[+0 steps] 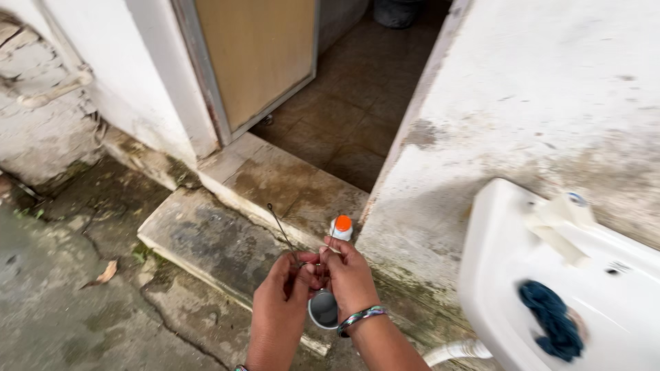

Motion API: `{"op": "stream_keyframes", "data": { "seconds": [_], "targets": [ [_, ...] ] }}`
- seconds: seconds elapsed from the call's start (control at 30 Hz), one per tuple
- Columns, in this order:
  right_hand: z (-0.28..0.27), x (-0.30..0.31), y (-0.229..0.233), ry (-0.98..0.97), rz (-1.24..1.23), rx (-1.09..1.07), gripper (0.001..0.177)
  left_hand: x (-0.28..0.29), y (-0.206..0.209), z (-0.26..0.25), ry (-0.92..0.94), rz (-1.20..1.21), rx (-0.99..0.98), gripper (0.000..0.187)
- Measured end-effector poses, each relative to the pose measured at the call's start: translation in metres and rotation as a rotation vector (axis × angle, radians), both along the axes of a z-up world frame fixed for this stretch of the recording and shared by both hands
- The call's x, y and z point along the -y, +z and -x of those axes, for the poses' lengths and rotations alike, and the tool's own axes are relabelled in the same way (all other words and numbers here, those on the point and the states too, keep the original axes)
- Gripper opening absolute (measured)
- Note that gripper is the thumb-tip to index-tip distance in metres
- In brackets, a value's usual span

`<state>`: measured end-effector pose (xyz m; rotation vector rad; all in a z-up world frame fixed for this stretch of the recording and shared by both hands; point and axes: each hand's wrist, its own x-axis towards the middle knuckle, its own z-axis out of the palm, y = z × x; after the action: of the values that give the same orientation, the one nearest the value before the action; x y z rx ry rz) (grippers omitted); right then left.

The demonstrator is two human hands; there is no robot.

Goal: The person clears a faucet using a wire and then wipes the sink and tap with a cloth.

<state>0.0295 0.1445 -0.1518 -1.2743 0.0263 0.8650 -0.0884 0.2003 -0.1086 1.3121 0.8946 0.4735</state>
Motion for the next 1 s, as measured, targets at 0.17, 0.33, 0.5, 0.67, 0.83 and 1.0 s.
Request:
{"op": "stream_keyframes", "data": {
  "seconds": [0.17, 0.33, 0.5, 0.67, 0.83, 1.0],
  "targets": [
    [-0.012, 0.054, 0.068, 0.003, -0.079, 0.177, 0.030, 0.047, 0.040, -0.020, -0.093, 0.057, 0.115, 0.024],
    [-0.024, 0.122, 0.127, -0.103, -0.005, 0.264, 0.031, 0.079, 0.064, -0.040, -0.152, -0.058, 0.099, 0.027],
    [-0.039, 0.192, 0.148, -0.153, 0.091, 0.279, 0.031, 0.110, 0.068, -0.070, -0.273, 0.054, 0.081, 0.027],
    [-0.057, 0.272, 0.164, -0.168, 0.213, 0.299, 0.037, 0.166, 0.058, -0.106, -0.446, 0.217, 0.174, 0.027],
    [-0.087, 0.343, 0.151, -0.055, 0.250, 0.266, 0.031, 0.222, 0.056, -0.143, -0.574, 0.314, 0.222, 0.026],
    [-0.110, 0.370, 0.131, -0.042, 0.208, 0.295, 0.029, 0.253, 0.065, -0.168, -0.644, 0.293, 0.155, 0.024]
  ]
}}
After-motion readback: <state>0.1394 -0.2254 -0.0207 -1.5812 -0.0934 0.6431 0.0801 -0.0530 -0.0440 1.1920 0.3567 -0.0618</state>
